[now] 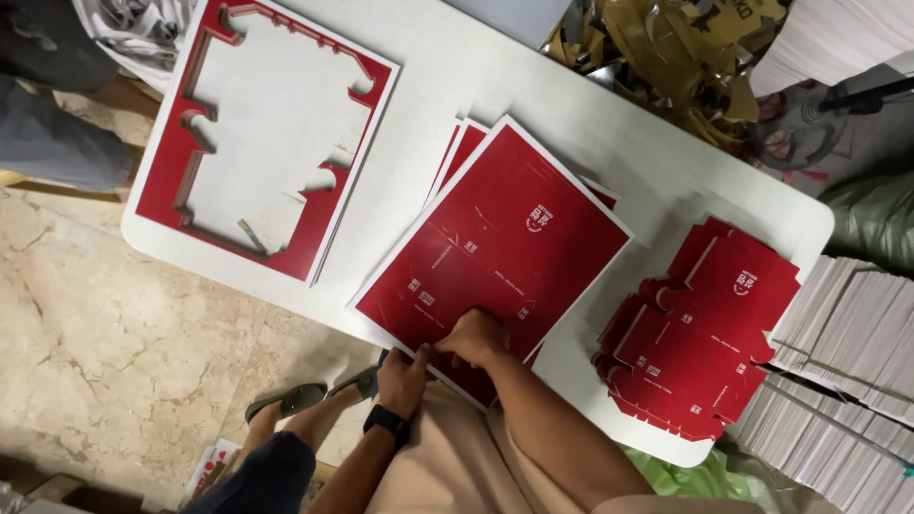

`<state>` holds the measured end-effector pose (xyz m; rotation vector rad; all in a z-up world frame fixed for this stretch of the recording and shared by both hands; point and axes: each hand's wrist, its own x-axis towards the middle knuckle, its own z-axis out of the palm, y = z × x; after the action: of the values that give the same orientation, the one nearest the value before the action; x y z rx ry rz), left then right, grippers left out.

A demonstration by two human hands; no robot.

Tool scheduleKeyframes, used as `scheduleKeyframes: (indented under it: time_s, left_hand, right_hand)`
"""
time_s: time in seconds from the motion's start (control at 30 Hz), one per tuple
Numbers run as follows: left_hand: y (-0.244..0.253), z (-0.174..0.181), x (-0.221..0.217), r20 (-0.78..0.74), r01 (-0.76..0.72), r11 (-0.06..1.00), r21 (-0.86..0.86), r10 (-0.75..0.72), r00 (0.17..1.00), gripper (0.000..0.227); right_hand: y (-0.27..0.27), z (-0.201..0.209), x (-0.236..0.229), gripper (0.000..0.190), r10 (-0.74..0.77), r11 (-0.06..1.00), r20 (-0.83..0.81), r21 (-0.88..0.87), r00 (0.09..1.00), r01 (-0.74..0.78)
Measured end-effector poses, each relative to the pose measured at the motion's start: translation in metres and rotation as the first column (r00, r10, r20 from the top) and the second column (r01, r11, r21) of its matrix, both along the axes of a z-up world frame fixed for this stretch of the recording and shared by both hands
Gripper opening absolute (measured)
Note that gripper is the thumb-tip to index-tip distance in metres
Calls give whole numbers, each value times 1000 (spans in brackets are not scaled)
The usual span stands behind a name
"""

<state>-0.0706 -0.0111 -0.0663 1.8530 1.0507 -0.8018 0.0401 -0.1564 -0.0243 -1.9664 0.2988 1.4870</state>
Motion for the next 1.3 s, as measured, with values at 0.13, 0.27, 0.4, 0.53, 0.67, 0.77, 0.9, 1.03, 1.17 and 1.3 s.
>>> scheduleKeyframes:
  time_s: [0.13, 0.27, 0.4, 0.53, 0.67, 0.77, 0.9, 1.03, 1.17, 1.3]
  left_hand:
    - [9, -12, 4, 6, -19, 1000, -25, 20, 1000, 58]
    - [3, -10, -3, 9, -28, 999, 16, 27, 1000, 57]
    - [-11, 2, -12, 62, -79, 995, 65, 75, 995, 51]
    - [-27, 55, -32, 131, -183, 983, -8, 183, 974, 41]
    - [-17, 39, -28, 165, 52, 998, 32, -57, 985, 25]
    - [0, -15, -21, 103, -86, 993, -75, 94, 990, 53]
    - [13, -35, -7, -34, -78, 995, -61, 76, 997, 47]
    - [25, -11, 12, -145, 49, 987, -154, -72, 987, 45]
    - [29, 52, 36, -69, 426, 890, -163, -441, 895, 51]
    - [4, 46, 58, 23, 886, 463, -40, -886, 464, 55]
  right_hand:
    - [1, -5, 4, 44, 42, 999, 2, -21, 999, -42]
    - [3, 1, 2, 39, 5, 1000, 8, -13, 1000, -5]
    - [3, 3, 2, 38, 32, 999, 15, -23, 999, -32]
    - [9, 21, -5, 27, 139, 982, -89, -117, 986, -149]
    - [20, 8, 9, 35, 134, 970, -22, -200, 991, -136]
    - [5, 32, 18, 26, 31, 1000, 34, -5, 999, -31]
    - [0, 2, -7, 22, 63, 997, 82, -52, 995, -59]
    - [-55, -72, -74, 45, -582, 787, 61, 292, 811, 543]
    - [-112, -87, -166, 51, -826, 554, -73, 73, 559, 829]
    - [-49, -33, -179, 77, -846, 516, -190, -66, 497, 854]
